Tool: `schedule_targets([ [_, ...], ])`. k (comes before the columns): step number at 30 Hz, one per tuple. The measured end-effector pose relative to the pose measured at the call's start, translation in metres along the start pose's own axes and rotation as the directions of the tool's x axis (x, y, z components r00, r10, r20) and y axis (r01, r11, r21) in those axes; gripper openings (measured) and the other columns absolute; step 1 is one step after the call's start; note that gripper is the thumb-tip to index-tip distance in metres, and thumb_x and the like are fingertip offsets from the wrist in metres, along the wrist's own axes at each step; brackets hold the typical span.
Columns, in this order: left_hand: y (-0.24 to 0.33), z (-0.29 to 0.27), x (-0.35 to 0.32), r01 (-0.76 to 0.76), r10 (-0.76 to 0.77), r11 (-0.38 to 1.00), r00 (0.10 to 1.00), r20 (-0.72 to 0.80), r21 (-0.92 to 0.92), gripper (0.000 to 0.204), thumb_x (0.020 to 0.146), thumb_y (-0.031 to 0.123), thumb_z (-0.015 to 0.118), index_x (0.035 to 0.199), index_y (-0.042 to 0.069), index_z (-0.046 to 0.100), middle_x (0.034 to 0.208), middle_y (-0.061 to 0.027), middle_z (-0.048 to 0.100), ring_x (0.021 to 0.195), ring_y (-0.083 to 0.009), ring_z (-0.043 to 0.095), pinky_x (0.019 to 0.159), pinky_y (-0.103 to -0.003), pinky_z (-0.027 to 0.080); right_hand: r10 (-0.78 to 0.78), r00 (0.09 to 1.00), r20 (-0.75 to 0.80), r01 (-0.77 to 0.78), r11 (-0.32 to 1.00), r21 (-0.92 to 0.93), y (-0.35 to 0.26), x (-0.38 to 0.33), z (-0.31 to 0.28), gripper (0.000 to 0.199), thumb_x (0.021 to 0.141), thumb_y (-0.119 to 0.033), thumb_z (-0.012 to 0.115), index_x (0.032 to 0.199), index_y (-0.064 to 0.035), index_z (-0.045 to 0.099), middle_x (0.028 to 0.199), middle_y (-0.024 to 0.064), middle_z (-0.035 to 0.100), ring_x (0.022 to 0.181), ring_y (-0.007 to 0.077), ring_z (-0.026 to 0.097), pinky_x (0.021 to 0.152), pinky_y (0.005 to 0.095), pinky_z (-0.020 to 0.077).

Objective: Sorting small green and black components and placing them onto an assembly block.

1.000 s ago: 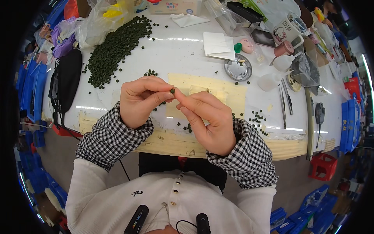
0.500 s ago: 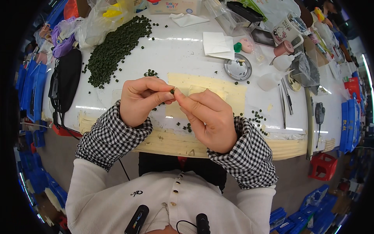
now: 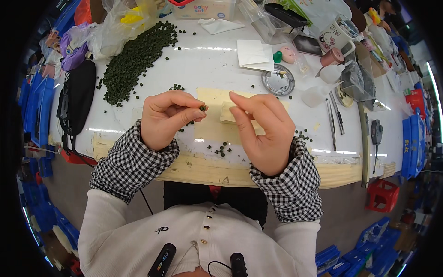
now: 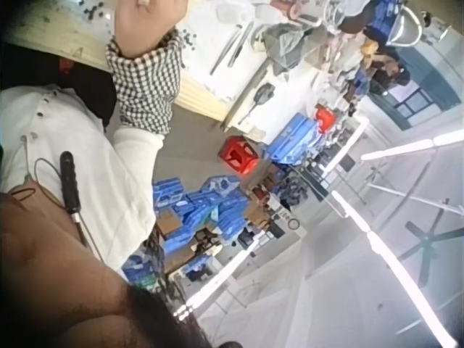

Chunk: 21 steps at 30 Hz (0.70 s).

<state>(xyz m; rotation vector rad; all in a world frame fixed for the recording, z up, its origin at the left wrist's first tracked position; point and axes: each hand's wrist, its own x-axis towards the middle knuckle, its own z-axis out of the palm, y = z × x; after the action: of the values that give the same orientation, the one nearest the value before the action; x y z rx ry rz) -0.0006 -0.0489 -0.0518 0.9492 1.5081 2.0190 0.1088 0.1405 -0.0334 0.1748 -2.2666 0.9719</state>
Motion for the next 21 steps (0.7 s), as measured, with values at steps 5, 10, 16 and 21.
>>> schedule_targets([
  [5, 0.0, 0.003, 0.001, 0.044, -0.044, 0.999, 0.999, -0.01, 0.004, 0.016, 0.086, -0.008, 0.066, 0.101, -0.006, 0.067, 0.093, -0.0111, 0.068, 0.084, -0.014, 0.066, 0.077, -0.024, 0.055, 0.064, 0.998, -0.01, -0.065, 0.979, -0.195, 0.011, 0.003, -0.005, 0.013, 0.078, -0.005, 0.073, 0.09, -0.0001, 0.068, 0.08, 0.0095, 0.061, 0.075, 0.0235, 0.059, 0.067, 0.0327, 0.0467],
  [10, 0.0, 0.001, 0.001, 0.067, -0.067, 0.998, 0.998, 0.003, 0.006, 0.016, 0.087, -0.003, 0.067, 0.103, -0.004, 0.068, 0.096, -0.01, 0.069, 0.087, -0.0118, 0.066, 0.081, -0.023, 0.054, 0.119, 0.993, 0.021, -0.11, 0.964, -0.243, 0.008, 0.003, -0.005, 0.012, 0.077, -0.005, 0.074, 0.086, -0.0006, 0.068, 0.077, 0.0087, 0.059, 0.075, 0.0241, 0.058, 0.067, 0.0339, 0.046],
  [16, -0.003, 0.001, 0.001, 0.054, -0.054, 0.998, 0.998, 0.021, 0.027, 0.017, 0.086, -0.003, 0.068, 0.103, -0.004, 0.068, 0.096, -0.01, 0.069, 0.086, -0.0111, 0.066, 0.08, -0.022, 0.054, 0.047, 0.998, 0.032, -0.038, 0.973, -0.226, 0.013, 0.002, -0.01, 0.011, 0.079, -0.004, 0.073, 0.087, -0.0004, 0.067, 0.079, 0.0081, 0.059, 0.075, 0.0217, 0.057, 0.068, 0.032, 0.0458],
  [21, -0.003, 0.005, 0.0, 0.065, -0.071, 0.996, 0.994, 0.083, 0.068, 0.016, 0.084, -0.008, 0.067, 0.1, -0.006, 0.067, 0.091, -0.0105, 0.067, 0.082, -0.0131, 0.065, 0.076, -0.023, 0.054, 0.146, 0.977, -0.158, -0.104, 0.964, 0.245, 0.0, -0.002, -0.027, 0.007, 0.088, -0.004, 0.066, 0.089, 0.0023, 0.064, 0.085, 0.0074, 0.062, 0.079, 0.0157, 0.055, 0.075, 0.027, 0.0433],
])
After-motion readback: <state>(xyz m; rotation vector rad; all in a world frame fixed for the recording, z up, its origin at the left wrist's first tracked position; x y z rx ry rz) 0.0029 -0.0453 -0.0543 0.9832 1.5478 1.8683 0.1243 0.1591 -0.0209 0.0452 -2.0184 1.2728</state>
